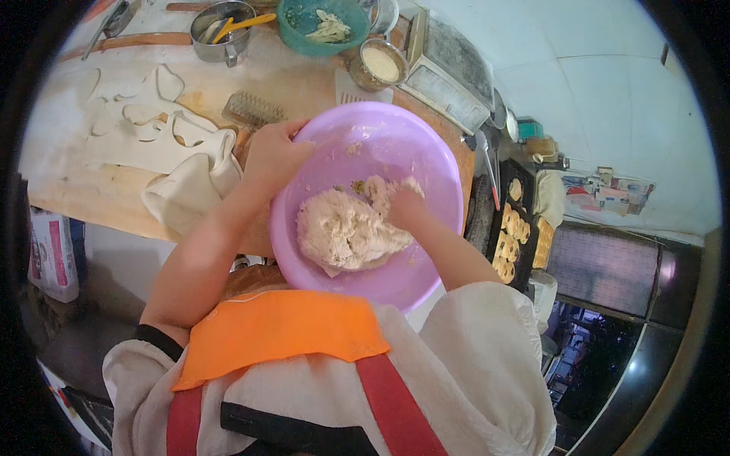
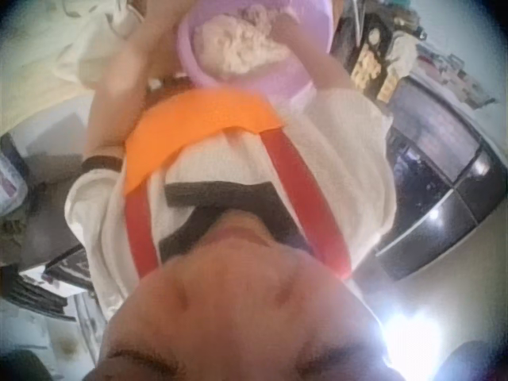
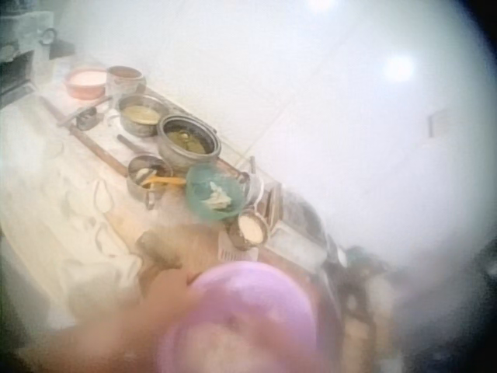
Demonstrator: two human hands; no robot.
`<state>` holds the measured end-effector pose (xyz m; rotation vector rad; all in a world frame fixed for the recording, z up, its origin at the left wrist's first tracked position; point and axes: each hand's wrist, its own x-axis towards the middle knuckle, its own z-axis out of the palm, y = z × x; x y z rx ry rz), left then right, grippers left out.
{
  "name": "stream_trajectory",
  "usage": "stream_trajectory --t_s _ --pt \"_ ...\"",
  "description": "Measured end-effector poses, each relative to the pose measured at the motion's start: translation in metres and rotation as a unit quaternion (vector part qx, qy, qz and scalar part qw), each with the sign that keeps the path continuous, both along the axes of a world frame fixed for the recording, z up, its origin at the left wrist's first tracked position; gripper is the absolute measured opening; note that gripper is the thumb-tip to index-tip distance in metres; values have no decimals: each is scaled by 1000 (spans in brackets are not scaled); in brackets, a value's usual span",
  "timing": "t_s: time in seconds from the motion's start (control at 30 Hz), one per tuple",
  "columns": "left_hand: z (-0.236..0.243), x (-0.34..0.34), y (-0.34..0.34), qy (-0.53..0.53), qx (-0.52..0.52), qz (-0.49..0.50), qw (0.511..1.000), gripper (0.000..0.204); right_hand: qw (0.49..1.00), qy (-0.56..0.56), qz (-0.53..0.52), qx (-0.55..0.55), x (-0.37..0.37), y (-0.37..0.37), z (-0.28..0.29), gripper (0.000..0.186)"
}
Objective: The person adds a package of yeast to a bowl of flour, adds water from a faucet, and kneads the mixture by hand in the bowl.
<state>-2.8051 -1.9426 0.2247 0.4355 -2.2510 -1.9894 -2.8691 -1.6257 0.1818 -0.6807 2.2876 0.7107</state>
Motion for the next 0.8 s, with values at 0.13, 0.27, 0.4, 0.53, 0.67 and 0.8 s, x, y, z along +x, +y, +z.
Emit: stream_trajectory --t_s 0.13,0.27,0.4,0.53,0.67,0.8 --pt "6 3 -2 -1 26 9 1000 38 879 -228 -404 -108 22 -10 62 52" --pt "10 2 -3 -27 70 -7 997 39 772 -208 -499 -334 115 26 56 65" --pt "-3 0 2 -6 68 -3 998 39 952 -141 -121 -242 146 -54 53 41" --pt "-4 -5 4 6 93 -16 996 38 976 -102 6 -193 94 -100 22 18" --pt "-2 -7 1 10 54 -52 997 38 971 -86 -82 -208 57 -94 -10 42" --pt "1 -5 -8 -1 1 -66 998 38 939 -268 62 -205 18 -93 18 69"
